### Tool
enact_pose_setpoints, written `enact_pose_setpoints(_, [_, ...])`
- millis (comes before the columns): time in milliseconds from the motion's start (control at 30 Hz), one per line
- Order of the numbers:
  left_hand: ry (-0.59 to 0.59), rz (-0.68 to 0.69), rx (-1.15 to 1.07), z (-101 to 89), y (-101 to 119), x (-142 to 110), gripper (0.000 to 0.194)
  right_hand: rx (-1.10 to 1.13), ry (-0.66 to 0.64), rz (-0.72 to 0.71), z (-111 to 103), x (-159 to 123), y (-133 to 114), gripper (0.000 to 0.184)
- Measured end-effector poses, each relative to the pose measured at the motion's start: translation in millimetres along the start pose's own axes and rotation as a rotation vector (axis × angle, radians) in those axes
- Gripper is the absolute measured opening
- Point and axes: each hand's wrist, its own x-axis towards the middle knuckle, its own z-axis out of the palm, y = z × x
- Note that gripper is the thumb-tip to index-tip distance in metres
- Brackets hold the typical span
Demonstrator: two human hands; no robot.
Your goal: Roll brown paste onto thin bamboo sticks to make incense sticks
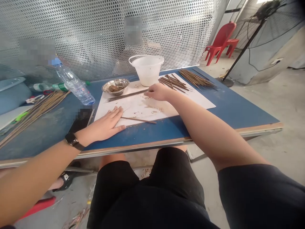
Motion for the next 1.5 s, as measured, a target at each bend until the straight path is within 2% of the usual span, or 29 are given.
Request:
enact_pose_setpoints(67, [0.012, 0.003, -0.004, 1.9, 0, -4, 0.102, -0.001, 0.008, 0.002, -1, 0, 0, 0.042])
enact_pose_setpoints(167, [0.013, 0.01, -0.018, -0.4, -2, 7, 0.105, -0.013, 0.013, 0.004, 0, 1, 3, 0.04])
enact_pose_setpoints(300, [0.02, 0.007, -0.029, -11.8, -4, 41, 0.108, -0.044, 0.015, -0.001, 2, 4, 5, 0.04])
enact_pose_setpoints(433, [0.052, 0.047, 0.008, -19.6, -7, 80, 0.103, -0.055, 0.015, -0.006, 3, 3, 2, 0.041])
enact_pose_setpoints(567, [0.007, 0.043, 0.011, -18.0, -11, 100, 0.103, -0.032, 0.022, -0.022, 3, -1, -2, 0.04])
enact_pose_setpoints(700, [-0.021, 0.074, 0.001, -16.3, -12, 81, 0.101, -0.018, 0.016, -0.028, 2, -1, -1, 0.041])
enact_pose_setpoints(933, [-0.048, 0.202, 0.009, -13.8, -9, 4, 0.092, -0.034, -0.006, -0.059, 3, -1, -5, 0.041])
enact_pose_setpoints(1033, [-0.024, 0.211, -0.004, -12.1, -8, -4, 0.089, -0.037, -0.007, -0.094, 6, -3, -9, 0.041])
enact_pose_setpoints(1133, [-0.02, 0.168, -0.021, -11.9, -8, 17, 0.093, -0.033, -0.01, -0.103, 8, -4, -11, 0.039])
enact_pose_setpoints(1233, [-0.008, 0.123, -0.02, -15.6, -11, 54, 0.096, -0.017, -0.01, -0.091, 8, -4, -10, 0.039])
enact_pose_setpoints(1333, [-0.031, 0.141, -0.029, -21.8, -15, 85, 0.098, -0.017, -0.002, -0.075, 7, -5, -10, 0.039])
enact_pose_setpoints(1400, [-0.052, 0.127, -0.037, -24.2, -16, 96, 0.103, -0.02, 0.005, -0.078, 5, -6, -10, 0.04])
enact_pose_setpoints(1500, [-0.046, 0.117, -0.044, -23.0, -15, 95, 0.104, -0.021, 0.029, -0.098, 4, -8, -12, 0.041])
